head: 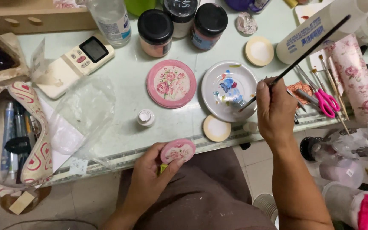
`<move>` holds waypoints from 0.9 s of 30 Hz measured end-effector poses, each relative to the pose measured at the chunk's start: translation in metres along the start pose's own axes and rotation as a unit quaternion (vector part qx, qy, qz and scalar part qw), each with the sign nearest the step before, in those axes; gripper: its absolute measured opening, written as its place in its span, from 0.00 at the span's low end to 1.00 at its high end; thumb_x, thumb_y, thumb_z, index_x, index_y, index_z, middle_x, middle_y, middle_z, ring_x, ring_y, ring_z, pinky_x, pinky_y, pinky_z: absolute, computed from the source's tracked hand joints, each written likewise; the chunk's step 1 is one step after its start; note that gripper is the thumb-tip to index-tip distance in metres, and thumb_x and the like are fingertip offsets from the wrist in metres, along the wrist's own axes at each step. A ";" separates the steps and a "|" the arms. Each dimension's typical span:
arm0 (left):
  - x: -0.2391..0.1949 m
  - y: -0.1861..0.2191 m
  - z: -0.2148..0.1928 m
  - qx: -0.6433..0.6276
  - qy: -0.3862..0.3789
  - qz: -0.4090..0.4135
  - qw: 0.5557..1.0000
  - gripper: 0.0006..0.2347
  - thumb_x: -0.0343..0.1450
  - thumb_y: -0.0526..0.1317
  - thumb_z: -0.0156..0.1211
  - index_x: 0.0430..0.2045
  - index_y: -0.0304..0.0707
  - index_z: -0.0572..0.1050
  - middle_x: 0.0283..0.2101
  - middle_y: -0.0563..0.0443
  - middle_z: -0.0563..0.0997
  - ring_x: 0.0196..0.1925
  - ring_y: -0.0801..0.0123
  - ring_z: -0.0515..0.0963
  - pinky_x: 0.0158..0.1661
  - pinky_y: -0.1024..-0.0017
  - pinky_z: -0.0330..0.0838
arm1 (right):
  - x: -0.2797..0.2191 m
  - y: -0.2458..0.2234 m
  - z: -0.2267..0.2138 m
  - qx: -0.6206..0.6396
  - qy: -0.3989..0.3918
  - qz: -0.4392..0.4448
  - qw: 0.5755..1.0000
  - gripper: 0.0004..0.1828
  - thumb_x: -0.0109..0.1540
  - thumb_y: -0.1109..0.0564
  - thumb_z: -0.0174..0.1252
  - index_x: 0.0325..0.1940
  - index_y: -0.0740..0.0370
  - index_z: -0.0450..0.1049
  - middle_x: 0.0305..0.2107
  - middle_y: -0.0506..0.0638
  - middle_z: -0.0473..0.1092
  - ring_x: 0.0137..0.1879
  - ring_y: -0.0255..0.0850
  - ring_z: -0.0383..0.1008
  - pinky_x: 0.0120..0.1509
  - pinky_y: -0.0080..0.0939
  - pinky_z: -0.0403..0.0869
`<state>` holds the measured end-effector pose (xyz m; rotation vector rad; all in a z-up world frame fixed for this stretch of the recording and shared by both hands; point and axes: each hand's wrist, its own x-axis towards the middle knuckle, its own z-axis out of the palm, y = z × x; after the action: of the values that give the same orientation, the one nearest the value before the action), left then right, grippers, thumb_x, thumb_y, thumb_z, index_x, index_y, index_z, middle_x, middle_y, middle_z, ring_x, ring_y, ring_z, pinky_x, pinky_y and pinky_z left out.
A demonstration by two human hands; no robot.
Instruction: Painting detailed floral designs on small decorative circular objects using a fine brush
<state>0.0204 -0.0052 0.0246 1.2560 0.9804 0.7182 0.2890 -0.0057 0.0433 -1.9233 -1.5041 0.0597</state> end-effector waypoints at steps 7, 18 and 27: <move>0.008 -0.006 0.009 -0.048 0.010 -0.030 0.998 0.09 0.62 0.36 0.59 0.32 0.32 0.74 0.30 0.54 0.77 0.34 0.78 0.73 0.38 0.80 0.71 | -0.009 0.005 0.000 -0.017 0.008 -0.011 1.000 0.08 0.69 0.58 0.42 0.39 0.66 0.62 0.23 0.52 0.62 0.26 0.43 0.57 0.34 0.43 0.59; 0.009 -0.008 0.011 0.016 0.037 0.097 0.994 0.07 0.63 0.40 0.59 0.26 0.36 0.73 0.22 0.59 0.71 0.23 0.81 0.65 0.22 0.82 0.63 | -0.043 0.013 -0.006 0.048 0.072 0.017 0.996 0.10 0.74 0.61 0.42 0.46 0.74 0.61 0.25 0.58 0.64 0.30 0.43 0.65 0.36 0.40 0.64; 0.010 -0.009 0.010 0.070 0.058 0.161 0.983 0.05 0.63 0.39 0.59 0.25 0.38 0.72 0.22 0.56 0.68 0.25 0.74 0.66 0.28 0.78 0.62 | -0.044 -0.002 -0.014 -0.086 -0.046 0.075 0.992 0.12 0.71 0.55 0.39 0.45 0.67 0.63 0.26 0.53 0.69 0.31 0.55 0.69 0.39 0.54 0.63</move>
<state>0.0336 -0.0026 0.0137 1.5303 0.9459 0.9957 0.2792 -0.0509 0.0388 -2.1963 -1.4611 0.0893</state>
